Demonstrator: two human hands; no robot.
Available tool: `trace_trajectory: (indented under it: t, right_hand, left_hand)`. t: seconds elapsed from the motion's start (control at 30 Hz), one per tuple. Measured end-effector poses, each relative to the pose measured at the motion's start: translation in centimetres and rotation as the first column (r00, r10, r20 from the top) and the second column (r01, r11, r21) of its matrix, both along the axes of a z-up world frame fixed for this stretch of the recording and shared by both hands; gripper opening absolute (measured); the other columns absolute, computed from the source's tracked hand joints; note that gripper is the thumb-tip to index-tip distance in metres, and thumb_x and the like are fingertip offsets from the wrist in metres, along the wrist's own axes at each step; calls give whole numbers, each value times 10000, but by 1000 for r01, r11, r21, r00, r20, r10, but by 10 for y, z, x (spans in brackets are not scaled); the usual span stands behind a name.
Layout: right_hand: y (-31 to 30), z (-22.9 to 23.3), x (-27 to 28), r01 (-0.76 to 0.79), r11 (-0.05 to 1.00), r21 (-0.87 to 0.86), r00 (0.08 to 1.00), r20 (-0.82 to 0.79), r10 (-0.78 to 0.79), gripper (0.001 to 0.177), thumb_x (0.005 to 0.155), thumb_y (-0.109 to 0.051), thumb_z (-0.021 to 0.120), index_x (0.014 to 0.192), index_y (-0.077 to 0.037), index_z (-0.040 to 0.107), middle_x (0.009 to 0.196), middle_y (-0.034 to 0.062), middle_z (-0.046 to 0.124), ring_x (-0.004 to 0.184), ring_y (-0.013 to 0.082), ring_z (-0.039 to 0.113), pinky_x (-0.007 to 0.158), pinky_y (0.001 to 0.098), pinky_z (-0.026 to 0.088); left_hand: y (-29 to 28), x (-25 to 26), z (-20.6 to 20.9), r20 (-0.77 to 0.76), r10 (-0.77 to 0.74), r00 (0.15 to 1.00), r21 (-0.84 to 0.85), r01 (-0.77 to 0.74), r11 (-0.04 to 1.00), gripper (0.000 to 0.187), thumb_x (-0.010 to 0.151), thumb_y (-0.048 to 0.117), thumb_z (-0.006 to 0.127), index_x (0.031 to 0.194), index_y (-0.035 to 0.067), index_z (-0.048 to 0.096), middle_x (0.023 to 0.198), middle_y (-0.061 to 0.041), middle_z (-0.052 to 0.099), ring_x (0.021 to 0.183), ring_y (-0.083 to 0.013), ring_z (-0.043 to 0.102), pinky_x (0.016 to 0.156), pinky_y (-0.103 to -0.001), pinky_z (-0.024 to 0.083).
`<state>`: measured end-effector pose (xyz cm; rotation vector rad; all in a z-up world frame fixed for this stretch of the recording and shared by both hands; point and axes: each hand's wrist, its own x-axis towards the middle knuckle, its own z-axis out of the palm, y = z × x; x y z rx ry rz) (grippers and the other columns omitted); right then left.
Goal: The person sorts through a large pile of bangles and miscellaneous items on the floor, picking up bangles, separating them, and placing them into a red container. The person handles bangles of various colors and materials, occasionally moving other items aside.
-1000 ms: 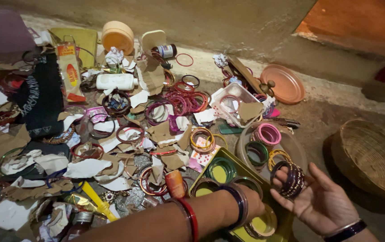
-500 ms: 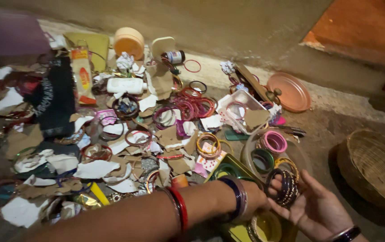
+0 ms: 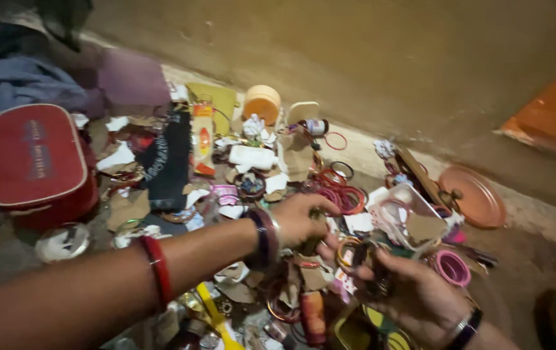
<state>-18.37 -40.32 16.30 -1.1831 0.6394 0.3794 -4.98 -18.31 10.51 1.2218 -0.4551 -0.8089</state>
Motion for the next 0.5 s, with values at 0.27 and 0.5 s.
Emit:
trace_trajectory:
  t: [0.27, 0.5]
  right_hand:
    - [110, 33, 55, -207, 951, 232, 967, 198, 162, 348, 882, -359, 636, 1054, -64, 706, 884, 87, 763, 844, 233, 714, 845, 552, 559]
    - [136, -8, 94, -219, 919, 327, 968, 189, 164, 131, 858, -163, 671, 946, -71, 700, 873, 62, 758, 896, 232, 725, 961, 584, 548]
  left_hand:
    - [92, 11, -9, -388, 171, 906, -239, -278, 930, 393, 1004, 144, 541, 1358, 12, 435, 1096, -264, 725, 932, -360, 754, 747, -440, 644]
    - [141, 13, -6, -485, 206, 850, -357, -408, 840, 348, 1016, 180, 584, 1303, 6, 494, 1144, -244, 721, 966, -334, 748, 795, -422, 639]
